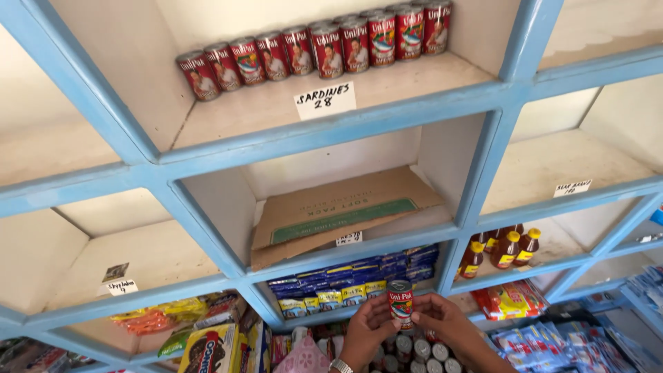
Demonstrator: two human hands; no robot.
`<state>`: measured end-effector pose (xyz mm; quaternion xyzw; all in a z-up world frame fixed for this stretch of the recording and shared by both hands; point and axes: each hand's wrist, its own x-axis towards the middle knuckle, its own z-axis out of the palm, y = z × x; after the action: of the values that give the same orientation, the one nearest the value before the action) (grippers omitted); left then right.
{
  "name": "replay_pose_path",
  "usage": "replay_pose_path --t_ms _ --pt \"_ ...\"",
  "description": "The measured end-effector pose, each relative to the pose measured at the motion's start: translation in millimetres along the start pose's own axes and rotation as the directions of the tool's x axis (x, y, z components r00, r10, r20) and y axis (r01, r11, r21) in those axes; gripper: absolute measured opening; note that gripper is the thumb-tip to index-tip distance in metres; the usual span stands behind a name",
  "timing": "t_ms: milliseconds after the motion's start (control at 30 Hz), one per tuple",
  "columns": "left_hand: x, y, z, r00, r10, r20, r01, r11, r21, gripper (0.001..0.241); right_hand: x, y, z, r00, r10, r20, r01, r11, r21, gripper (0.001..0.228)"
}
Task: Stocking canned sardines on a shelf in a grocery store.
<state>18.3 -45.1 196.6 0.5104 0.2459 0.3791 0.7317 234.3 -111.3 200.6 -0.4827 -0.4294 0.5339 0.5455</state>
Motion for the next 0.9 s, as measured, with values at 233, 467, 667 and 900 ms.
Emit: replay_pose_path --t_ms 233,467,667,900 --pt "2 50 17 0.994 0.098 0.047 -0.098 0.995 -0.017 0.066 -2 -56 9 0.999 -0.052 0.011 0.051 0.999 0.014 0.033" --pt "-4 135 44 0.973 0.222 0.064 -0.226 0.972 0.063 0.061 6 -135 30 0.97 -0.222 0.096 0.225 0.974 -0.021 0.03" --pt "-7 191 58 0.949 0.307 0.071 -0.311 0.948 0.063 0.061 10 -195 48 0.949 -0.289 0.124 0.3 0.951 -0.074 0.033" --pt "-9 231 63 0.921 0.383 0.066 -0.388 0.914 0.115 0.063 11 -241 67 0.931 -0.33 0.153 0.349 0.929 -0.119 0.036"
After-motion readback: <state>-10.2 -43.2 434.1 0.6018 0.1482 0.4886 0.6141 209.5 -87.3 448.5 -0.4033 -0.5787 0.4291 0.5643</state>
